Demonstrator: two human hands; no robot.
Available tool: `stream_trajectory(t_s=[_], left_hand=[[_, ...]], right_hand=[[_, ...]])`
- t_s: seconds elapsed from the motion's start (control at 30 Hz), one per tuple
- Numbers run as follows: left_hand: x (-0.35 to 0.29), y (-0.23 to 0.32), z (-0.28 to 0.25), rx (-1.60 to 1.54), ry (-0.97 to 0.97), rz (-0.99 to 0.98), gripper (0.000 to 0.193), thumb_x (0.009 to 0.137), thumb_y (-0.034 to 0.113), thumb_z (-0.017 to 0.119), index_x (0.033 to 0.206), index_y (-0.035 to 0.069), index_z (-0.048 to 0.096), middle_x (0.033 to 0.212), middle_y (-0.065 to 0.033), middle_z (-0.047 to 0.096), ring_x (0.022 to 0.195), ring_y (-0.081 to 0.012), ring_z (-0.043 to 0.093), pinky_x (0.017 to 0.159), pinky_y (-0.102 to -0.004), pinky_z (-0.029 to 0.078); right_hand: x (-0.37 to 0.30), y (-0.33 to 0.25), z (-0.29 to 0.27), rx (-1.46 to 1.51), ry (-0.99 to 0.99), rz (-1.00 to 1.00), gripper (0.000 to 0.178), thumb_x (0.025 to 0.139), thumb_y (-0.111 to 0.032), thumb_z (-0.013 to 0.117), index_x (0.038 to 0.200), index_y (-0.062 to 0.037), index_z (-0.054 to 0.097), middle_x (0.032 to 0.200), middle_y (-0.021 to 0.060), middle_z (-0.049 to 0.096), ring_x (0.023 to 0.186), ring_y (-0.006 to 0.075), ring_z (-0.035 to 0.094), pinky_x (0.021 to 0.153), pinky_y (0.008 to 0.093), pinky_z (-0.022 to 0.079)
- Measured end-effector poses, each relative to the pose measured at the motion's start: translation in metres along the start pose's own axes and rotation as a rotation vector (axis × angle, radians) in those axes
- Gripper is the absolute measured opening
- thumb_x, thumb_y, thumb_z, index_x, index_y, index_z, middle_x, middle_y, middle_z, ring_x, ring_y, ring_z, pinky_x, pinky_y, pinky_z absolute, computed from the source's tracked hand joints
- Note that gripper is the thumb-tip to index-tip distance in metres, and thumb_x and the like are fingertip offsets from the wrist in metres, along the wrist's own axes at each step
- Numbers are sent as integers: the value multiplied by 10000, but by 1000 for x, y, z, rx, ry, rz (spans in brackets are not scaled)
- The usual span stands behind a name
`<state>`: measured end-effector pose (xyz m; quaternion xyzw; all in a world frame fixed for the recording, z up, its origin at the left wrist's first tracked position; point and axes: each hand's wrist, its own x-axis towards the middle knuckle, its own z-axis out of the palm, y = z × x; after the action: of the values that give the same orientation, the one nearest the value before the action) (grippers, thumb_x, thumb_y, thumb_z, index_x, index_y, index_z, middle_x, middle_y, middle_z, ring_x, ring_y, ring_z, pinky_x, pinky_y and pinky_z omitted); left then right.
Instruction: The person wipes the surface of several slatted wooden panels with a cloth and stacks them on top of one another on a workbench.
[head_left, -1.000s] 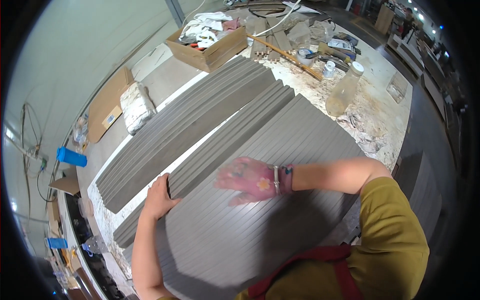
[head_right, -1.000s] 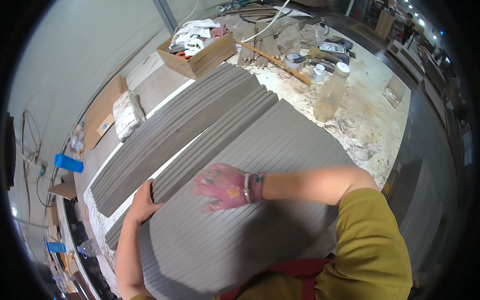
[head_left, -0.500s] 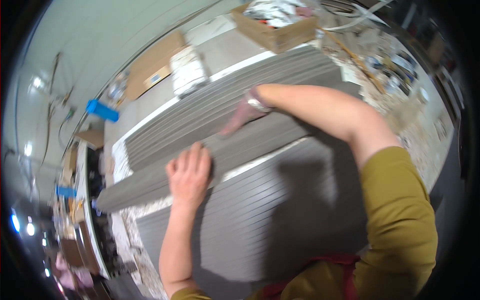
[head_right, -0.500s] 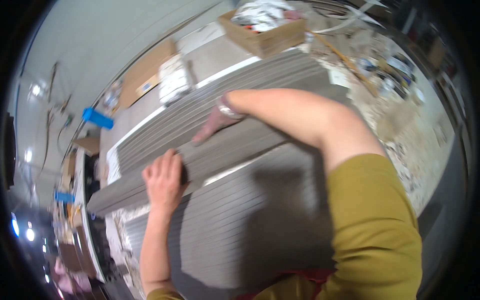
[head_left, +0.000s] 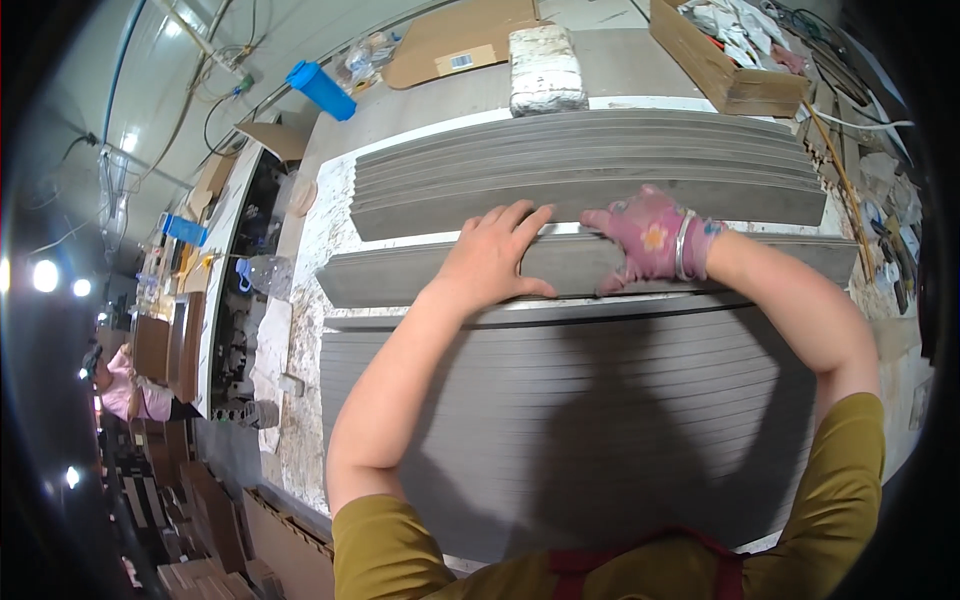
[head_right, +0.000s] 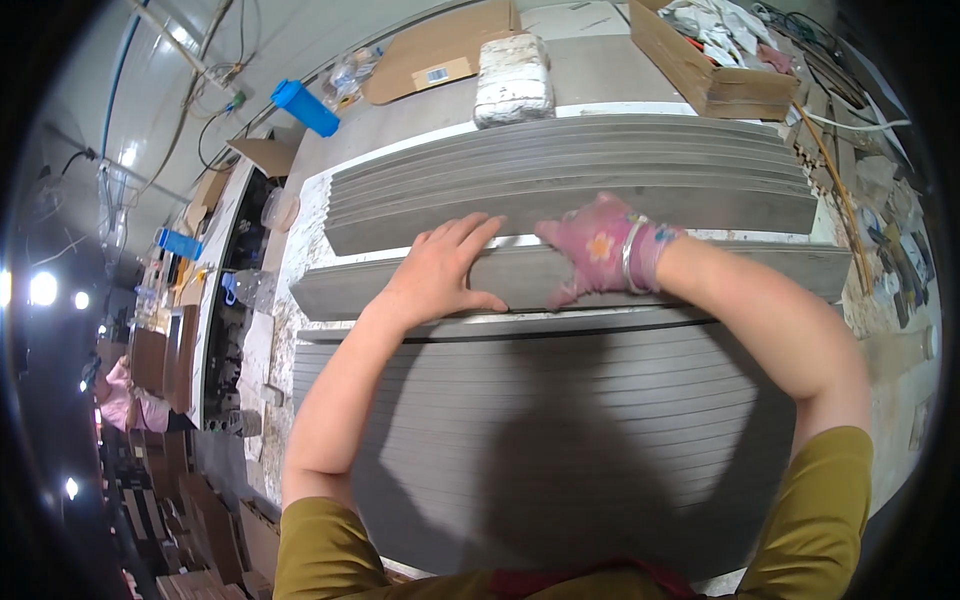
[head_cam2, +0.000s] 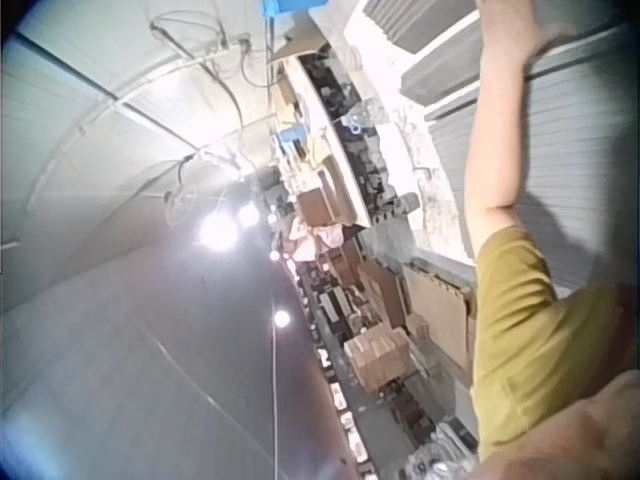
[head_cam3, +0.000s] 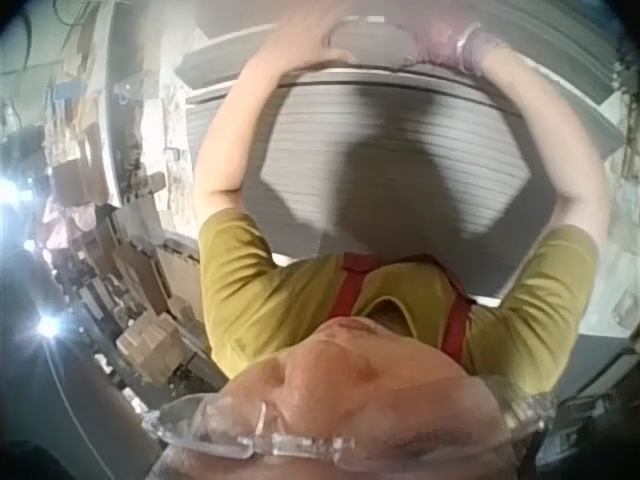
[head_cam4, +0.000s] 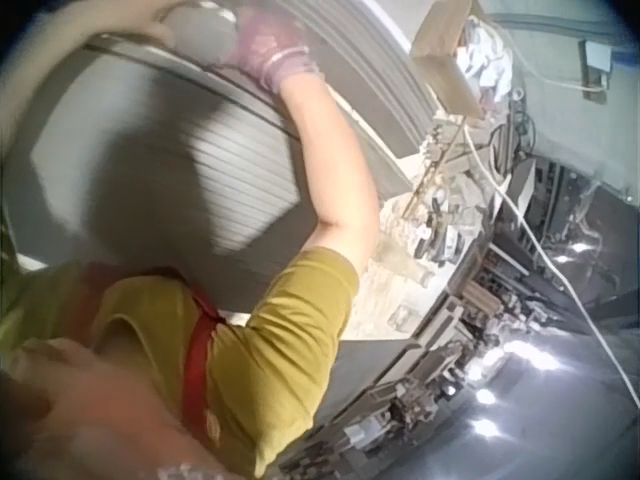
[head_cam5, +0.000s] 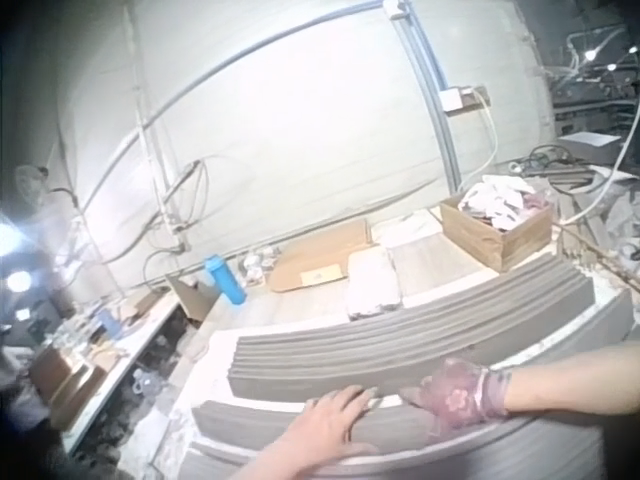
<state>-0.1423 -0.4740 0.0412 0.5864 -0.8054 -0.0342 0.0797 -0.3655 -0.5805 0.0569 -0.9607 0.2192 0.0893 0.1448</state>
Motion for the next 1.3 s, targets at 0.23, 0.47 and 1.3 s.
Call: stream_trajectory(t_s=[0.23,0.47,1.3], left_hand=[[-16,-6,25,-29,-50,-43,808,612,484,810,1245,74,519,948,-109,580,917,-303,574,842,-416,432],[17,-4,43,48,132,28,811,621,483,797,1277,115,494,1203,-119,486,1163,-306,458,945,-475,385],[-42,35,19,-380,-236,-194,701,738,422,750,1269,22,528,1177,-166,580,1121,-337,527,957,-407,405]], right_hand=[[-7,-9,25,-52,79,6,765,707,-493,741,1279,-52,488,1160,223,562,1063,378,564,899,433,439],[-22,8,39,-131,285,136,772,725,-476,719,1348,-113,442,1250,184,511,1176,356,493,986,453,384],[-160,-17,99,-55,463,452,641,901,-501,506,1412,-129,395,1459,149,380,1384,319,295,1152,461,155]])
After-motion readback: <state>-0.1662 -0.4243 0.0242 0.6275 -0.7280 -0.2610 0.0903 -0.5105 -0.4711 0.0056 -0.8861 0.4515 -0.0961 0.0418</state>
